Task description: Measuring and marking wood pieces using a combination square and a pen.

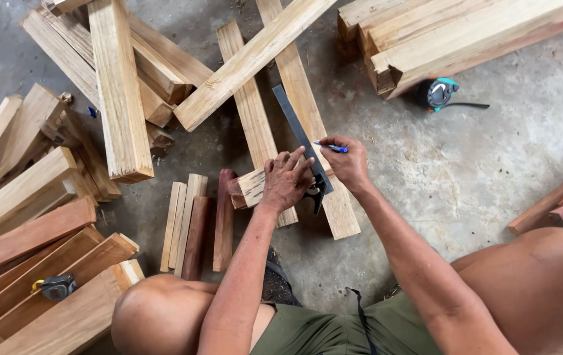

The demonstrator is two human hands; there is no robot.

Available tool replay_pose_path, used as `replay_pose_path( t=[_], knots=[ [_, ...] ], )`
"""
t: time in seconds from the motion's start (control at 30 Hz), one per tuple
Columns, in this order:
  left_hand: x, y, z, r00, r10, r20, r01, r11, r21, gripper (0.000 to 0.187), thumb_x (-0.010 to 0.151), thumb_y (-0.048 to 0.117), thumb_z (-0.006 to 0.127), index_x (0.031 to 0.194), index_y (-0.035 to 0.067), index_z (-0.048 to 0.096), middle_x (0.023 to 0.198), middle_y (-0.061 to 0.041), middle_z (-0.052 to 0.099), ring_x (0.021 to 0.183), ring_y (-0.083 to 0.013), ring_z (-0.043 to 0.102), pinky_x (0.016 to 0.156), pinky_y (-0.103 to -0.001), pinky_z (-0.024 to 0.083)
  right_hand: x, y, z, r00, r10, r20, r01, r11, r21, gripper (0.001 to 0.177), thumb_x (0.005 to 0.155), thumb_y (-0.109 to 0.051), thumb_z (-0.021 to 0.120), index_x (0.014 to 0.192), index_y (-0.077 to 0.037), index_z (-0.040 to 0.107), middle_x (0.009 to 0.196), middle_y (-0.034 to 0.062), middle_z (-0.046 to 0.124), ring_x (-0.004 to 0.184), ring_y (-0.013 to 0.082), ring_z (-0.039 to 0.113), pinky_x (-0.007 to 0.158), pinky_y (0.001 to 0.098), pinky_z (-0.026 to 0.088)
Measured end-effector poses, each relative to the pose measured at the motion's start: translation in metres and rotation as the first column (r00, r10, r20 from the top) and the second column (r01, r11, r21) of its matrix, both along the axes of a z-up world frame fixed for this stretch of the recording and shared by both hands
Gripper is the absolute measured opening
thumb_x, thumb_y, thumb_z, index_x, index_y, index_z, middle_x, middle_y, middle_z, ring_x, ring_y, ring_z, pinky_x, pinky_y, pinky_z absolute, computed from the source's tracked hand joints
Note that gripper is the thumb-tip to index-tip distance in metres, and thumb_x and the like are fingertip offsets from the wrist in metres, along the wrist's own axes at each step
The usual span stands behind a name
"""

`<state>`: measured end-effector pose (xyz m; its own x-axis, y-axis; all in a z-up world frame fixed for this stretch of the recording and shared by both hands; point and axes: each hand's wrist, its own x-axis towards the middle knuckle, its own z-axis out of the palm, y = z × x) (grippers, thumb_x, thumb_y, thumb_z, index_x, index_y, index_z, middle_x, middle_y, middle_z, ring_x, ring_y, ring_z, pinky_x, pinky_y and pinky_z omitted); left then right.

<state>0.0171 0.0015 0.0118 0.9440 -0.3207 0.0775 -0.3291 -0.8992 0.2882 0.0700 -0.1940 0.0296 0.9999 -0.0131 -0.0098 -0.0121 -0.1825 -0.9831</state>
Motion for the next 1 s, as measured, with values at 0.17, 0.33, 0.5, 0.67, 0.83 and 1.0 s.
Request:
replay_pose_path(
  t=[0.17,0.33,0.5,0.67,0.83,1.0],
  knots=[
    [0.001,0.000,-0.003,1.000,0.005,-0.003,-0.005,1.000,-0.026,0.057,0.083,0.035,0.075,0.138,0.031,0.062,0.158,0.002,0.044,0.137,-0.0299,0.041,0.113,-0.052,0.026,0.012,0.000,-0.002,0.996,0.092,0.010,-0.089,0.983,-0.163,0.022,0.083,-0.004,0.071,0.103,-0.006,0.080,0.091,0.0112,0.079,0.078,0.0137,0.073,0.074,0.0292,0.058],
    [0.000,0.000,-0.004,1.000,0.011,-0.002,-0.011,1.000,-0.025,0.058,0.083,0.036,0.077,0.139,0.031,0.061,0.158,0.003,0.043,0.138,-0.0298,0.040,0.113,-0.052,0.025,0.020,-0.004,-0.010,0.983,0.185,0.004,-0.181,0.967,-0.178,0.025,0.080,-0.005,0.070,0.103,-0.008,0.080,0.093,0.0107,0.080,0.082,0.0133,0.075,0.077,0.0288,0.060],
    [0.000,0.000,-0.005,1.000,0.009,-0.022,-0.010,1.000,-0.016,0.061,0.083,0.037,0.078,0.141,0.032,0.060,0.158,0.004,0.041,0.139,-0.0294,0.039,0.114,-0.052,0.025,0.015,-0.009,0.018,0.970,0.225,-0.096,-0.242,0.933,-0.266,0.026,0.081,-0.004,0.069,0.103,-0.010,0.081,0.093,0.0107,0.080,0.081,0.0152,0.075,0.076,0.0310,0.059],
    [-0.001,-0.001,-0.002,0.999,0.020,-0.048,-0.020,1.000,0.017,0.059,0.084,0.037,0.077,0.140,0.033,0.060,0.159,0.003,0.040,0.140,-0.0299,0.037,0.116,-0.054,0.022,0.008,-0.023,0.011,0.957,0.290,-0.030,-0.287,0.921,-0.263,0.027,0.075,-0.001,0.067,0.096,-0.009,0.082,0.105,0.0082,0.079,0.087,0.0163,0.075,0.079,0.0321,0.059],
    [-0.001,-0.005,0.012,0.993,0.039,-0.110,-0.039,0.999,0.001,0.057,0.085,0.039,0.076,0.139,0.032,0.060,0.160,0.004,0.040,0.142,-0.0298,0.037,0.117,-0.053,0.022,-0.008,-0.033,0.029,0.934,0.274,-0.229,-0.339,0.881,-0.331,0.026,0.076,-0.005,0.070,0.098,-0.013,0.082,0.091,0.0094,0.080,0.081,0.0176,0.076,0.078,0.0327,0.059],
    [-0.001,-0.002,0.001,0.998,0.026,-0.062,-0.027,0.999,-0.019,0.053,0.088,0.043,0.076,0.138,0.031,0.060,0.159,0.003,0.040,0.141,-0.0316,0.037,0.116,-0.055,0.022,-0.008,-0.039,0.050,0.857,0.348,-0.381,-0.494,0.767,-0.410,0.029,0.072,-0.005,0.074,0.097,-0.014,0.085,0.087,0.0102,0.080,0.077,0.0183,0.074,0.076,0.0322,0.059]
  ],
)
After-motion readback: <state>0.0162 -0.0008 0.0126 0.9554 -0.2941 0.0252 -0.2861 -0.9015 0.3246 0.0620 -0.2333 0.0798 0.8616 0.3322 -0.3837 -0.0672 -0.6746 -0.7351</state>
